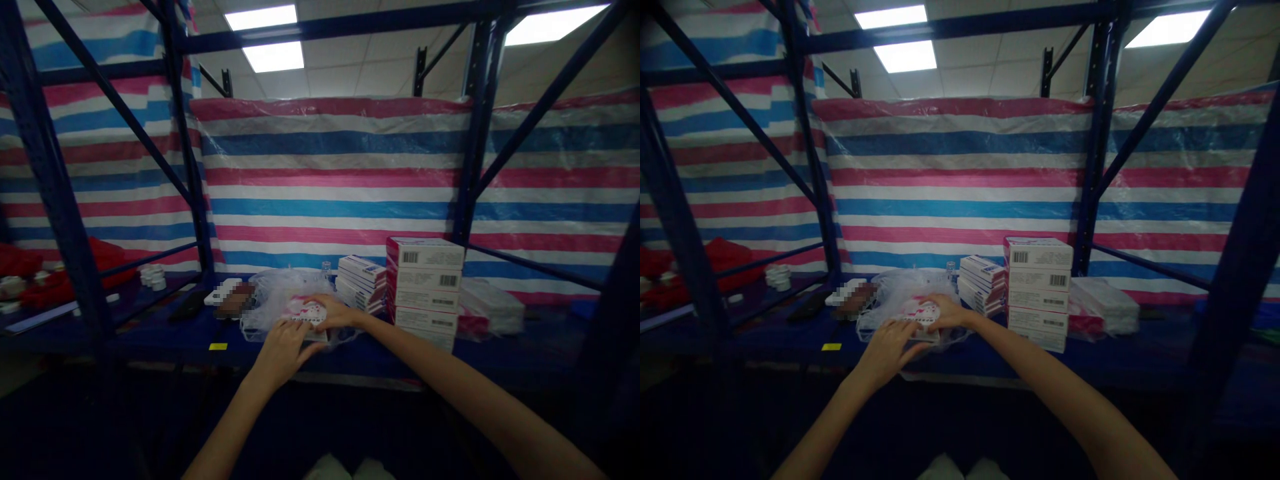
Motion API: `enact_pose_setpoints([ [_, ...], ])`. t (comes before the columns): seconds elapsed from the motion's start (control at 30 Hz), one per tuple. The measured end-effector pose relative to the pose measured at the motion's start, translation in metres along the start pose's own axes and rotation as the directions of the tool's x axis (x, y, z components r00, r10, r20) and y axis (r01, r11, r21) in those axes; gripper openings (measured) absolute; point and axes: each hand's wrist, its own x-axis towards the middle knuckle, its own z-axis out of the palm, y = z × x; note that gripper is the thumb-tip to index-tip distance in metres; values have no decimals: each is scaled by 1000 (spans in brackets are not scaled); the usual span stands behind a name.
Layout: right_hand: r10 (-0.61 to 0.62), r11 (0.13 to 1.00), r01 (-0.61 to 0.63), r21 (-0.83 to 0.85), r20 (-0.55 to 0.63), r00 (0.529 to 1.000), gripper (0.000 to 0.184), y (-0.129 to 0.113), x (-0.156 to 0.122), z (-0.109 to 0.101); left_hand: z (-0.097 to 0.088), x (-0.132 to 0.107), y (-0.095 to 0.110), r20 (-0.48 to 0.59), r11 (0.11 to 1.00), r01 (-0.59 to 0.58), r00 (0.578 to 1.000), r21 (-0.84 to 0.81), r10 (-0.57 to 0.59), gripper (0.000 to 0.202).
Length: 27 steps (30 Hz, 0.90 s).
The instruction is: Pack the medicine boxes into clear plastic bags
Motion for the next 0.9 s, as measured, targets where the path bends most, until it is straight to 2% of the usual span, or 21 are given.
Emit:
enact_pose_setpoints([
  [0.07, 17, 1000, -17, -18, 24, 1000, 85, -2, -1, 4, -1, 5, -9, -119, 996, 77, 990, 52, -70, 32],
  [0.13, 31, 999, -28, -45, 66, 997, 93, -10, -5, 2, 3, 9, -21, -184, 976, 166, 973, 140, -140, 39],
  [0.17, 32, 997, -25, -72, 103, 994, 97, -15, -8, -1, 5, 11, -28, -172, 968, 192, 971, 164, -163, 38],
  [0.23, 12, 988, 17, -151, 185, 983, 95, -29, -17, -14, 7, 13, -43, -84, 967, 213, 976, 139, -203, 25],
  [0.3, -33, 968, 91, -234, 240, 970, 82, -42, -33, -29, 4, 14, -56, -11, 963, 266, 964, 46, -266, 17],
  [0.37, -75, 923, 158, -351, 239, 968, 70, -51, -54, -45, -4, 13, -69, -3, 929, 367, 930, -50, -368, 19],
  [0.43, -105, 831, 192, -522, 191, 976, 67, -54, -75, -56, -14, 13, -79, -3, 883, 453, 890, -126, -457, 24],
  [0.5, -132, 698, 195, -689, 144, 981, 61, -53, -93, -62, -25, 12, -87, 26, 852, 497, 866, -166, -500, 28],
  [0.57, -139, 607, 185, -773, 126, 982, 37, -49, -105, -64, -32, 11, -94, 65, 842, 513, 858, -167, -510, 28],
  [0.6, -138, 603, 174, -778, 113, 984, 23, -48, -109, -65, -34, 10, -96, 84, 841, 519, 855, -153, -513, 28],
  [0.63, -136, 634, 159, -757, 94, 986, 13, -47, -111, -66, -36, 10, -98, 107, 841, 524, 851, -134, -514, 27],
  [0.7, -118, 785, 124, -607, 50, 992, 12, -47, -112, -70, -37, 9, -100, 157, 843, 529, 845, -98, -512, 25],
  [0.77, -73, 956, 71, -284, 6, 997, 19, -48, -106, -74, -36, 12, -99, 188, 838, 536, 838, -101, -513, 27],
  [0.8, -39, 996, 36, -84, -25, 999, 22, -48, -102, -75, -35, 14, -97, 193, 833, 537, 838, -133, -510, 30],
  [0.83, 2, 993, 6, 116, -69, 998, 24, -47, -95, -75, -33, 18, -94, 191, 826, 532, 844, -185, -501, 32],
  [0.9, 82, 886, 6, 463, -170, 982, 27, -46, -78, -68, -26, 30, -85, 174, 806, 504, 864, -311, -473, 34],
])
